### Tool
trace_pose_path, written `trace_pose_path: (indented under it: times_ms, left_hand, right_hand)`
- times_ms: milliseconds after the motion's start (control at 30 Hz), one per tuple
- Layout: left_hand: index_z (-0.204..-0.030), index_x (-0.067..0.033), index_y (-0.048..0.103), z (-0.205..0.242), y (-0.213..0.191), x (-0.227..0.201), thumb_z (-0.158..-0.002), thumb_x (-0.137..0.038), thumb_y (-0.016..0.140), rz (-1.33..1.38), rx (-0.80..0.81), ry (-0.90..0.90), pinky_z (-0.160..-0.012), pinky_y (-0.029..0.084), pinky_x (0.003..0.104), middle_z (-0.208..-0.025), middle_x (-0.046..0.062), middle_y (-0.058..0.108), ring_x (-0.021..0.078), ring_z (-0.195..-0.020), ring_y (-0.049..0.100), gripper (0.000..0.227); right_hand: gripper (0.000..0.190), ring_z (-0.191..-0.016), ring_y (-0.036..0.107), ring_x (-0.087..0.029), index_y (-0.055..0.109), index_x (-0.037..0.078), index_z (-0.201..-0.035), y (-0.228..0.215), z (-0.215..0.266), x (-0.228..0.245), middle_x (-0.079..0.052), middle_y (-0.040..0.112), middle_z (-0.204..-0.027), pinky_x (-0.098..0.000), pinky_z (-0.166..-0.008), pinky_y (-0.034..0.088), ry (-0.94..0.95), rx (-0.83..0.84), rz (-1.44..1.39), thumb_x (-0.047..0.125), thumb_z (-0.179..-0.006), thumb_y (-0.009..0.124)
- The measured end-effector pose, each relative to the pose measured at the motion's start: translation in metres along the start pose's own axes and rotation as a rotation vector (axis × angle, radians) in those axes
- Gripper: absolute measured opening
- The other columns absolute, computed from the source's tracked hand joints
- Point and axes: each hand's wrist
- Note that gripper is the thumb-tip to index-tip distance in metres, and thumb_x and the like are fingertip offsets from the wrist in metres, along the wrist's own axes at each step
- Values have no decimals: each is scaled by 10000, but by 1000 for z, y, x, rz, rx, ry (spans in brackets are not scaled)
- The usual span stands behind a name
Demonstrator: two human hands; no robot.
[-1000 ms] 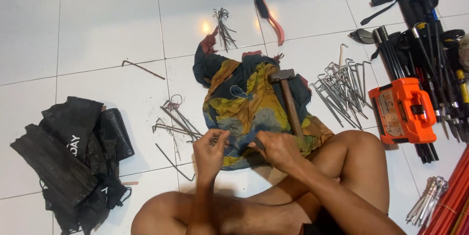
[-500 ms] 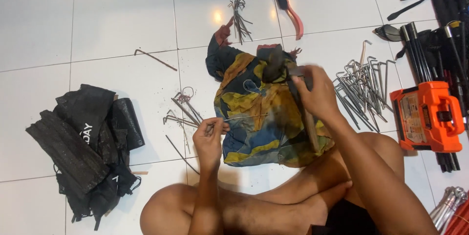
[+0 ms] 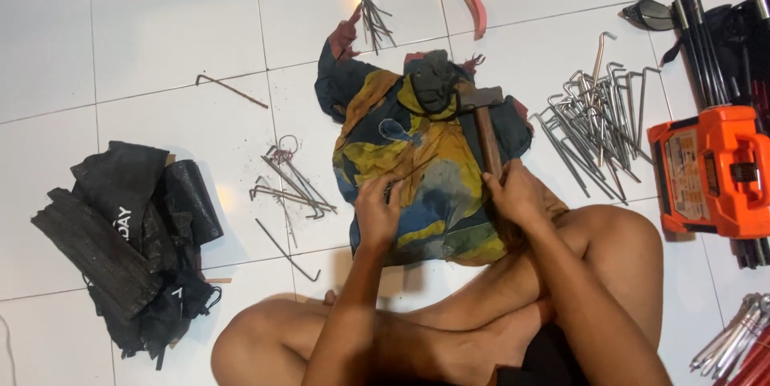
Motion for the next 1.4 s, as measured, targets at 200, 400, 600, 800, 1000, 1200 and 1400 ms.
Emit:
trace_pose_path:
  times_ms: [200, 400, 600, 800, 1000, 1200, 1400]
  left_hand:
    - [-994, -156, 745, 11, 40, 54, -948, -272, 765, -324, -12, 39, -1072, 382, 538, -959, 25, 669, 287, -1135, 596, 126]
    - [-971, -128, 752, 2, 12, 55, -910, -394, 788, -138, -52, -554, -859, 541, 503, -824, 73, 751, 339, -885, 731, 274]
    - [-803, -183, 759, 1, 22, 102, -809, -522, 836, -223, 31, -681, -871, 563, 479, -719, 16, 747, 352, -846, 751, 347]
    - [-828, -109, 762, 6, 19, 127, -779, -483, 884, -40, 53, -731, -756, 578, 375, -706, 57, 742, 270, -769, 742, 397]
    - [-777, -29, 755, 5, 4, 82, -774, -349, 894, -106, 86, -688, -754, 575, 461, -755, 189, 756, 407, -853, 753, 349]
    - [-716, -61, 741, 0, 6, 79, -722, -396, 925, -146, 115, -786, -713, 590, 435, -695, 170, 732, 424, -833, 753, 383]
    - [-664, -83, 739, -2, 8, 86, -701, -391, 932, -116, 101, -801, -664, 575, 423, -654, 149, 716, 422, -800, 749, 365]
  right_hand:
    - [510, -1124, 677, -452, 526, 39, -1276, -18, 1, -9, -217, 710, -1097, -635, -886, 516, 94, -19, -130, 490, -1046, 580]
    - [485, -821, 713, -452, 653, 10, -1121, -73, 48, 47, -229, 709, -818, -519, -705, 521, -24, -117, -439, 407, -897, 819]
    - [218, -677, 602, -209, 642, 25, -999, -108, 33, 44, -187, 650, -692, -383, -621, 499, -467, -96, -646, 130, -889, 799]
    - [310, -769, 674, -543, 661, -7, -1120, -98, 5, 18, -283, 700, -812, -588, -651, 515, -684, -125, -210, 234, -943, 741]
    - [372, -772, 756, -420, 648, 167, -1171, -55, 28, 34, -154, 770, -929, -554, -713, 595, -613, 50, 320, 467, -953, 644]
    - [386, -693, 727, -463, 624, 177, -1112, -39, 29, 33, -132, 735, -888, -593, -652, 586, -703, 33, 447, 528, -960, 572]
    - [359, -662, 721, -420, 591, 180, -1081, -15, 21, 13, -105, 707, -825, -534, -635, 606, -816, -65, 449, 507, -941, 633]
Point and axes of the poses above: each hand's wrist, its own z-axis away from the middle knuckle, its own y-axis out of the palm, x = y × z
